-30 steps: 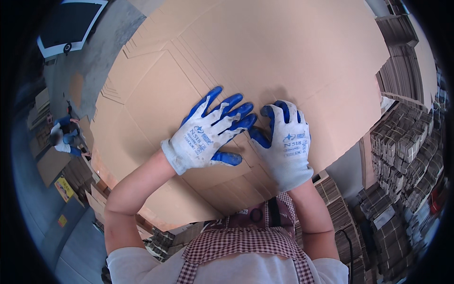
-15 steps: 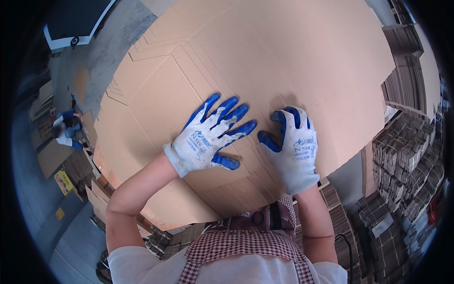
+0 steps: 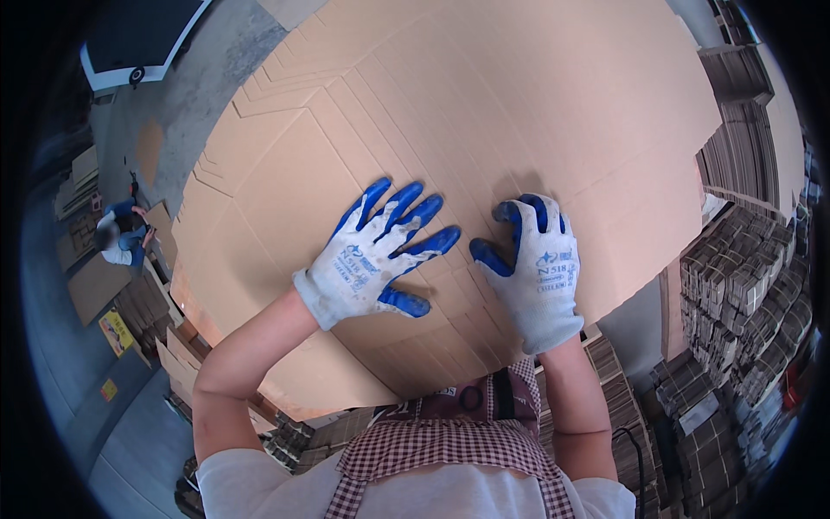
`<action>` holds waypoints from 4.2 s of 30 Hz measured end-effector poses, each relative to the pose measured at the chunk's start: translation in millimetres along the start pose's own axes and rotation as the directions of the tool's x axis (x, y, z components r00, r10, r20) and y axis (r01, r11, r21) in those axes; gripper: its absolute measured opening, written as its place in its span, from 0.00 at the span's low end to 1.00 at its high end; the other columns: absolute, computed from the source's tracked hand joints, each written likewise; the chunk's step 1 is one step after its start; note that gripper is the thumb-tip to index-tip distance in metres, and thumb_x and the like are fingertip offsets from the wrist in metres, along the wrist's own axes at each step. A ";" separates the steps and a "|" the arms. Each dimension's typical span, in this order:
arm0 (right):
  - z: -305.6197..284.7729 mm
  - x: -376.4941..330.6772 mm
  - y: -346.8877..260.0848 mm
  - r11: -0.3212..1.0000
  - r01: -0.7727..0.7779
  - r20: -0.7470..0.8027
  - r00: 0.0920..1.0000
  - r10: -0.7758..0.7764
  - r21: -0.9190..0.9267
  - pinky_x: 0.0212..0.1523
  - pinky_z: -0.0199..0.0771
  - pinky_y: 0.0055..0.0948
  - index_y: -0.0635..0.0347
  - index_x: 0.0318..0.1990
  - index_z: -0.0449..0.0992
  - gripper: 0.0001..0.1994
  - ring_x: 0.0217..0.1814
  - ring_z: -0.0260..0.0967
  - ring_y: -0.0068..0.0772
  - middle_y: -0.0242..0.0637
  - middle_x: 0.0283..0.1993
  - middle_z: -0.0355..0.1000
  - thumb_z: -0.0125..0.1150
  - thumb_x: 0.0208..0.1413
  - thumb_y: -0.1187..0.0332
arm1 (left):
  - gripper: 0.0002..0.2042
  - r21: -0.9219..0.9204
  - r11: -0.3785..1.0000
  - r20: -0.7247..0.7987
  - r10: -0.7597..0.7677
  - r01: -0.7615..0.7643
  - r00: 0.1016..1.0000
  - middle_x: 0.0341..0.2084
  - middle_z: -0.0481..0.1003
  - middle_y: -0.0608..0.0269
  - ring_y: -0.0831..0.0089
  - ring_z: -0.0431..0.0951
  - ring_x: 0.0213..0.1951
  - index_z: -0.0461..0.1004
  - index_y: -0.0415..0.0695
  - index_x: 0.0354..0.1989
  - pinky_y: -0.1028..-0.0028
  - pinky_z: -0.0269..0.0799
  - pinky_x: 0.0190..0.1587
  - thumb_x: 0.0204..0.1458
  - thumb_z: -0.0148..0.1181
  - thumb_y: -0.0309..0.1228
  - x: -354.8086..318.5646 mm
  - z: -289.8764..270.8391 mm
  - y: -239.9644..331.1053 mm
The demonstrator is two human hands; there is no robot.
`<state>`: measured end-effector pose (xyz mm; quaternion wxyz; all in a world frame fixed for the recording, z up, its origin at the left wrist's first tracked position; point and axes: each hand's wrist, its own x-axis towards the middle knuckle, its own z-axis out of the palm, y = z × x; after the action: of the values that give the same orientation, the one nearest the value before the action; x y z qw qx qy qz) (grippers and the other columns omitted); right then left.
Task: The person aligns a large cardboard sheet on a work surface, then uses a brush to apply white glue in strips across the surface. The person repeatedly dips the brush into a container of glue and spreads it evenly over the cardboard.
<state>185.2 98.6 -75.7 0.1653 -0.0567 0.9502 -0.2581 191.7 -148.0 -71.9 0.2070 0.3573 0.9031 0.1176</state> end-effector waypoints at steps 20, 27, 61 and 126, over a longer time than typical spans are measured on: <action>-0.6 0.4 0.0 1.000 0.025 -0.001 1.000 -0.025 0.006 0.57 0.71 0.46 0.53 0.53 0.75 0.25 0.60 0.69 0.47 0.41 0.58 0.69 0.77 0.50 0.58 | 0.45 0.073 0.996 0.024 0.054 -0.055 0.998 0.75 0.58 0.59 0.53 0.55 0.76 0.62 0.68 0.75 0.39 0.40 0.77 0.49 0.49 0.74 -6.9 -0.7 2.7; 2.6 -1.7 -1.1 0.999 0.054 -0.037 0.998 -0.054 -0.008 0.56 0.71 0.46 0.52 0.53 0.75 0.25 0.58 0.69 0.47 0.41 0.57 0.69 0.77 0.49 0.58 | 0.48 0.011 0.999 -0.009 0.052 -0.052 0.999 0.75 0.60 0.62 0.60 0.56 0.76 0.61 0.57 0.75 0.39 0.39 0.77 0.47 0.56 0.71 2.5 0.2 6.7; -14.6 -0.5 -12.8 0.995 0.050 0.058 0.997 -0.046 -0.084 0.58 0.71 0.46 0.54 0.56 0.74 0.26 0.60 0.70 0.46 0.42 0.58 0.71 0.74 0.51 0.56 | 0.45 -0.016 0.986 -0.358 -0.163 0.168 0.919 0.74 0.60 0.55 0.54 0.55 0.76 0.63 0.52 0.74 0.41 0.40 0.77 0.51 0.61 0.64 -35.1 3.8 19.8; -17.8 -105.2 74.7 0.729 -0.273 0.359 0.932 0.039 0.628 0.58 0.77 0.38 0.58 0.57 0.79 0.19 0.56 0.78 0.48 0.47 0.54 0.80 0.65 0.62 0.59 | 0.42 -0.050 0.881 -0.525 -0.424 0.470 0.738 0.76 0.54 0.49 0.44 0.47 0.78 0.59 0.49 0.76 0.40 0.35 0.77 0.50 0.65 0.46 -12.4 -16.4 18.3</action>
<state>276.2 191.7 -69.3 0.3485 0.0463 0.7551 -0.5534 203.3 -144.5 -47.1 -0.0388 0.0930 0.9879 0.1179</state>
